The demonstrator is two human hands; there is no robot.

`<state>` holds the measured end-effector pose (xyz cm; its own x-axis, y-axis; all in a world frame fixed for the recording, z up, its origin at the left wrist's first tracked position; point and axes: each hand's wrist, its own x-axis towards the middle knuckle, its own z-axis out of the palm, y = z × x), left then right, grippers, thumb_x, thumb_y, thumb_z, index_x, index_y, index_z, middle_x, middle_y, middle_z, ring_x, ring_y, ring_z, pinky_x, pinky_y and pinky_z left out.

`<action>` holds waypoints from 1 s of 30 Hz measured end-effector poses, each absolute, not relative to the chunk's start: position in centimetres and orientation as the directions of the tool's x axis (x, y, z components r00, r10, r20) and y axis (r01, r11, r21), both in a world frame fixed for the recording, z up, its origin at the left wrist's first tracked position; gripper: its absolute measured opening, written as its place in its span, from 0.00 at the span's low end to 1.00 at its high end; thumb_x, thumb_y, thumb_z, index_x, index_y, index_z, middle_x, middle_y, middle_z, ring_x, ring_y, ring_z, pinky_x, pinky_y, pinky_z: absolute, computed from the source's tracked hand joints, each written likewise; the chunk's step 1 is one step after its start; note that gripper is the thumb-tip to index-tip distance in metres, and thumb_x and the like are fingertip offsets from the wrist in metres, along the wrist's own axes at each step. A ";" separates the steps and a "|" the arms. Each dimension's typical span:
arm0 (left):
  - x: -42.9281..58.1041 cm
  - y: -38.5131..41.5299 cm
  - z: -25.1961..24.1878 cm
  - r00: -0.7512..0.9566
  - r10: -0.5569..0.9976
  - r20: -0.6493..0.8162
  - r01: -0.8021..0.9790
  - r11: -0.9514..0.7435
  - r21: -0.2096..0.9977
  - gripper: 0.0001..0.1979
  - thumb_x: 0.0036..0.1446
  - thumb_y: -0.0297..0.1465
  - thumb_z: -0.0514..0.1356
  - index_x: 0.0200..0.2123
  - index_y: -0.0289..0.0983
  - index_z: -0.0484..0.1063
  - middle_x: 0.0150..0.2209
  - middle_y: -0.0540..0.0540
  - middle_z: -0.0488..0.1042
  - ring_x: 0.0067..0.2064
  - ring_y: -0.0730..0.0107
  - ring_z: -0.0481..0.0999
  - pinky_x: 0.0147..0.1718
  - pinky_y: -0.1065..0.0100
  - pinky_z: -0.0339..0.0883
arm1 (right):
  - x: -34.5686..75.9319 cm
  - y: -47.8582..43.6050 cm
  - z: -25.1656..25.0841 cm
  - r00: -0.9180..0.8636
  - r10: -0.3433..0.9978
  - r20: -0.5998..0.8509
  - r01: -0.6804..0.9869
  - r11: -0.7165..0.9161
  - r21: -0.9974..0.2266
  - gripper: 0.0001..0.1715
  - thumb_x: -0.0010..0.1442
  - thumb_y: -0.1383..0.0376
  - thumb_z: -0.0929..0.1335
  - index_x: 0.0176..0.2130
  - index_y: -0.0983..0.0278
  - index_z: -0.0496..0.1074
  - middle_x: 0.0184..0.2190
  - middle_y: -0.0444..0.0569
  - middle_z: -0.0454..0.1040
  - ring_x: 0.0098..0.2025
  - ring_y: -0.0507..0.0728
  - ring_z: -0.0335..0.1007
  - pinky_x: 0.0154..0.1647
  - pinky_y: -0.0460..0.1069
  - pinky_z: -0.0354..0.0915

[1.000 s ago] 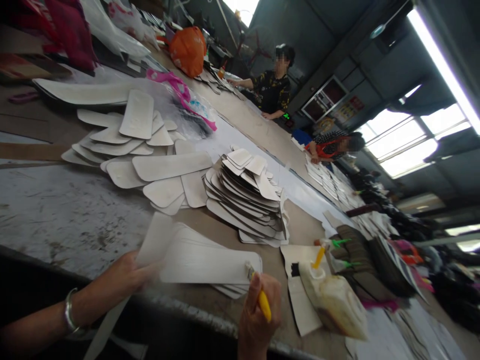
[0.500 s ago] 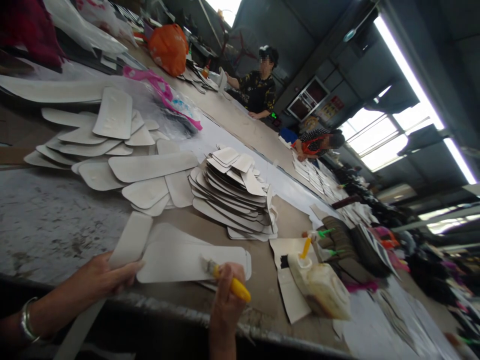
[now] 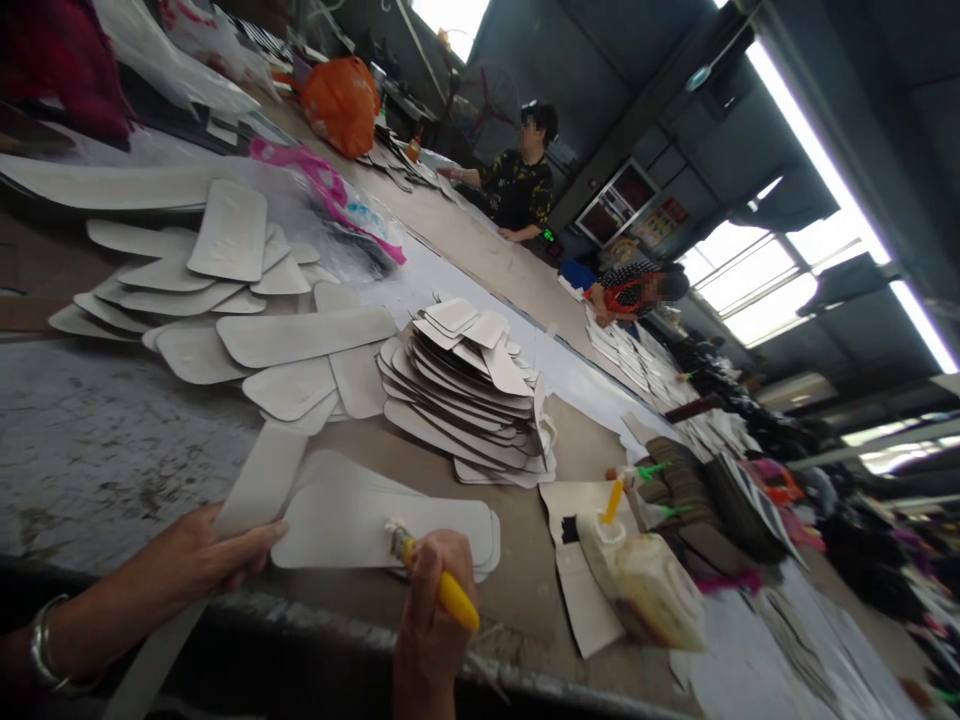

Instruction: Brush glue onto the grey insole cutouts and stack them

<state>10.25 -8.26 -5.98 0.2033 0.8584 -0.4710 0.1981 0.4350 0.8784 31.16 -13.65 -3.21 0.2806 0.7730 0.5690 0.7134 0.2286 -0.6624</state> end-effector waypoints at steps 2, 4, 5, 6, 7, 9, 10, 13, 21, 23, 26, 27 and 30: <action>10.1 -8.2 -5.7 0.207 0.859 -0.468 0.200 0.431 0.880 0.18 0.38 0.47 0.57 0.15 0.38 0.62 0.12 0.55 0.61 0.18 0.73 0.59 0.20 0.71 0.52 | 32.1 -13.8 -2.5 0.260 0.735 0.627 0.785 0.217 -0.580 0.13 0.63 0.66 0.59 0.28 0.63 0.65 0.26 0.45 0.66 0.28 0.51 0.63 0.29 0.47 0.63; 10.0 -8.2 -5.6 0.209 0.863 -0.459 0.200 0.422 0.884 0.17 0.39 0.46 0.57 0.15 0.38 0.62 0.13 0.55 0.61 0.18 0.73 0.60 0.20 0.71 0.53 | 33.1 -13.8 -2.2 0.189 0.699 0.690 0.886 0.181 -0.427 0.10 0.61 0.66 0.62 0.28 0.63 0.67 0.26 0.46 0.66 0.30 0.53 0.64 0.33 0.48 0.62; 10.0 -8.2 -5.6 0.206 0.867 -0.454 0.197 0.418 0.887 0.17 0.40 0.45 0.57 0.15 0.38 0.62 0.13 0.55 0.61 0.18 0.73 0.60 0.20 0.71 0.53 | 33.1 -13.8 -2.3 0.162 0.699 0.696 0.908 0.171 -0.383 0.09 0.60 0.66 0.63 0.29 0.63 0.68 0.26 0.46 0.66 0.31 0.53 0.64 0.34 0.49 0.62; 10.0 -8.2 -5.6 0.204 0.870 -0.448 0.197 0.412 0.890 0.17 0.40 0.45 0.57 0.15 0.38 0.62 0.13 0.55 0.61 0.18 0.73 0.60 0.20 0.71 0.53 | 32.7 -13.8 -2.6 0.148 0.714 0.684 0.906 0.179 -0.383 0.08 0.60 0.67 0.63 0.29 0.63 0.68 0.26 0.46 0.66 0.31 0.53 0.63 0.35 0.49 0.62; 10.0 -8.2 -5.6 0.200 0.874 -0.443 0.202 0.405 0.892 0.17 0.41 0.45 0.57 0.14 0.38 0.62 0.13 0.55 0.61 0.18 0.73 0.60 0.20 0.71 0.53 | 31.9 -13.7 -3.0 0.146 0.738 0.659 0.880 0.208 -0.428 0.08 0.60 0.68 0.63 0.29 0.63 0.68 0.26 0.46 0.66 0.31 0.53 0.63 0.34 0.49 0.62; 10.0 -8.1 -5.7 0.196 0.883 -0.426 0.216 0.385 0.897 0.17 0.41 0.45 0.57 0.14 0.38 0.62 0.12 0.54 0.61 0.18 0.72 0.60 0.20 0.70 0.53 | 29.4 -13.5 -3.8 0.169 0.804 0.570 0.738 0.280 -0.614 0.11 0.62 0.68 0.61 0.28 0.63 0.66 0.26 0.45 0.65 0.30 0.53 0.62 0.32 0.49 0.62; 10.1 -8.1 -5.7 0.201 0.887 -0.415 0.219 0.372 0.902 0.18 0.42 0.45 0.57 0.14 0.38 0.62 0.12 0.54 0.61 0.18 0.72 0.60 0.21 0.70 0.53 | 28.0 -13.4 -4.0 0.202 0.834 0.513 0.618 0.298 -0.728 0.13 0.63 0.66 0.59 0.27 0.62 0.65 0.25 0.45 0.64 0.29 0.52 0.62 0.30 0.48 0.62; 9.9 -8.0 -5.6 0.245 0.884 -0.398 0.183 0.361 0.914 0.19 0.43 0.47 0.56 0.14 0.39 0.60 0.13 0.54 0.59 0.19 0.72 0.59 0.21 0.70 0.53 | 25.1 -12.8 -3.8 0.398 0.869 0.295 0.188 0.237 -0.953 0.18 0.64 0.59 0.59 0.25 0.62 0.64 0.25 0.43 0.64 0.26 0.50 0.62 0.24 0.46 0.62; 7.4 -8.9 -2.9 0.241 0.894 -0.379 0.019 0.386 0.922 0.23 0.48 0.52 0.50 0.17 0.38 0.57 0.16 0.56 0.56 0.19 0.77 0.53 0.20 0.73 0.51 | 27.8 -12.5 -1.2 0.622 0.782 0.023 -0.196 0.184 -0.963 0.23 0.59 0.50 0.62 0.22 0.63 0.64 0.22 0.41 0.65 0.29 0.50 0.65 0.35 0.47 0.65; 7.2 -9.3 -1.8 0.252 0.902 -0.349 -0.042 0.371 0.928 0.22 0.47 0.52 0.51 0.19 0.38 0.59 0.16 0.56 0.59 0.20 0.77 0.55 0.21 0.73 0.53 | 28.2 -12.8 -0.6 0.561 0.824 0.075 -0.169 0.203 -0.964 0.23 0.59 0.50 0.62 0.21 0.63 0.63 0.22 0.40 0.64 0.28 0.50 0.64 0.40 0.51 0.65; 7.8 -10.2 -1.1 0.260 0.897 -0.358 -0.152 0.404 0.902 0.20 0.44 0.50 0.57 0.23 0.37 0.63 0.17 0.55 0.63 0.19 0.77 0.59 0.20 0.73 0.55 | 27.9 -13.3 -0.1 0.405 0.913 0.053 -0.097 0.101 -0.990 0.22 0.58 0.49 0.63 0.23 0.63 0.63 0.22 0.41 0.65 0.26 0.51 0.64 0.34 0.50 0.66; 8.2 -10.5 -1.2 0.271 0.892 -0.362 -0.197 0.420 0.886 0.20 0.43 0.49 0.58 0.23 0.37 0.64 0.17 0.55 0.64 0.19 0.77 0.60 0.19 0.73 0.55 | 27.5 -13.4 -0.2 0.363 0.932 0.007 -0.068 0.034 -0.997 0.22 0.57 0.49 0.63 0.24 0.63 0.64 0.22 0.41 0.65 0.24 0.50 0.63 0.28 0.47 0.64; 9.4 -11.6 -1.8 0.332 0.885 -0.328 -0.275 0.423 0.863 0.21 0.44 0.49 0.59 0.22 0.36 0.64 0.17 0.53 0.66 0.18 0.77 0.63 0.19 0.73 0.57 | 25.5 -13.8 -1.2 0.267 0.952 -0.150 -0.042 -0.144 -0.989 0.23 0.53 0.46 0.65 0.30 0.64 0.66 0.18 0.38 0.61 0.16 0.46 0.52 0.16 0.42 0.50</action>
<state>9.38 -11.63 -1.77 0.3319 0.8845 -0.3277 -0.2750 0.4231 0.8634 25.48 -13.78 -1.23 0.2675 0.9518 -0.1499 -0.0417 -0.1440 -0.9887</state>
